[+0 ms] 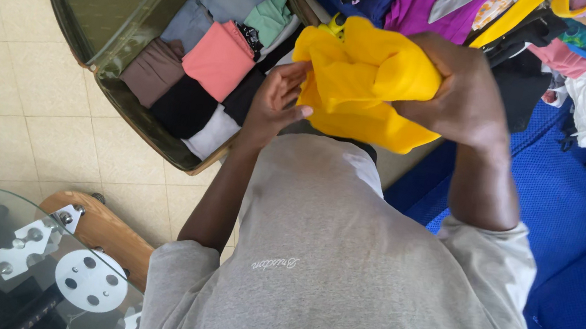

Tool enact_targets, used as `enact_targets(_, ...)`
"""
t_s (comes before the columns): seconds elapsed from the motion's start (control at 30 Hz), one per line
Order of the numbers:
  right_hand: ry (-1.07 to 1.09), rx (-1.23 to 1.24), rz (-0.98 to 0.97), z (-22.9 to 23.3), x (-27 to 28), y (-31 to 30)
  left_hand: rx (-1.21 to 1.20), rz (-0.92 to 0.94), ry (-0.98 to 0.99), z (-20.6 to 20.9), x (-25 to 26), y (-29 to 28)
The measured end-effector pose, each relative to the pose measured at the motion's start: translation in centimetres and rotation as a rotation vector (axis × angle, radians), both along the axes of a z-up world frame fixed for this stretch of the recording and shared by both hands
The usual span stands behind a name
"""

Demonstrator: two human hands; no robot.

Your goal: The person folds several garments by hand and places them into an open suitcase. They handle a yellow shirt, a dark green shirt, a black shirt, a patterned top, and a white t-shirt, folding each and arranging them inside the suitcase.

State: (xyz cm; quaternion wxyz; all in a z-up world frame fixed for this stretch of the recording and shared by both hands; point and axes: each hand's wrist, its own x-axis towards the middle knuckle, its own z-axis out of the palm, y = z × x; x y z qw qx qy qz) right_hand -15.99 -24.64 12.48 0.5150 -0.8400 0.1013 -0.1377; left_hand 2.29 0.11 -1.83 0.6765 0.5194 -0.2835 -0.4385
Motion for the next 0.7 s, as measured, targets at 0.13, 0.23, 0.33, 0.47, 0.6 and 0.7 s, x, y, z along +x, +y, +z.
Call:
enact_targets(0.13,0.148,-0.200,0.072,8.0,-0.3,-2.9,0.097,0.078,-0.221,2.1,1.7,-0.7)
enact_targets(0.23,0.218,-0.259,0.149,12.0,-0.4,-3.9,0.192,0.190,-0.487,3.4,2.0,-0.8)
enact_targets(0.33,0.262,-0.287,0.193,13.5,-0.3,-4.4,0.260,0.262,-0.631,4.1,2.5,-0.9)
enact_targets(0.47,0.294,-0.298,0.230,13.7,-0.3,-4.8,0.137,0.192,-0.650,4.9,2.5,-1.3)
enact_targets(0.6,0.308,-0.290,0.247,13.4,-0.3,-4.7,-0.135,0.063,-0.800,5.0,2.7,-4.4)
enact_targets(0.7,0.319,-0.289,0.255,13.4,-0.5,-4.6,-0.263,-0.113,-0.762,3.7,3.4,-8.3)
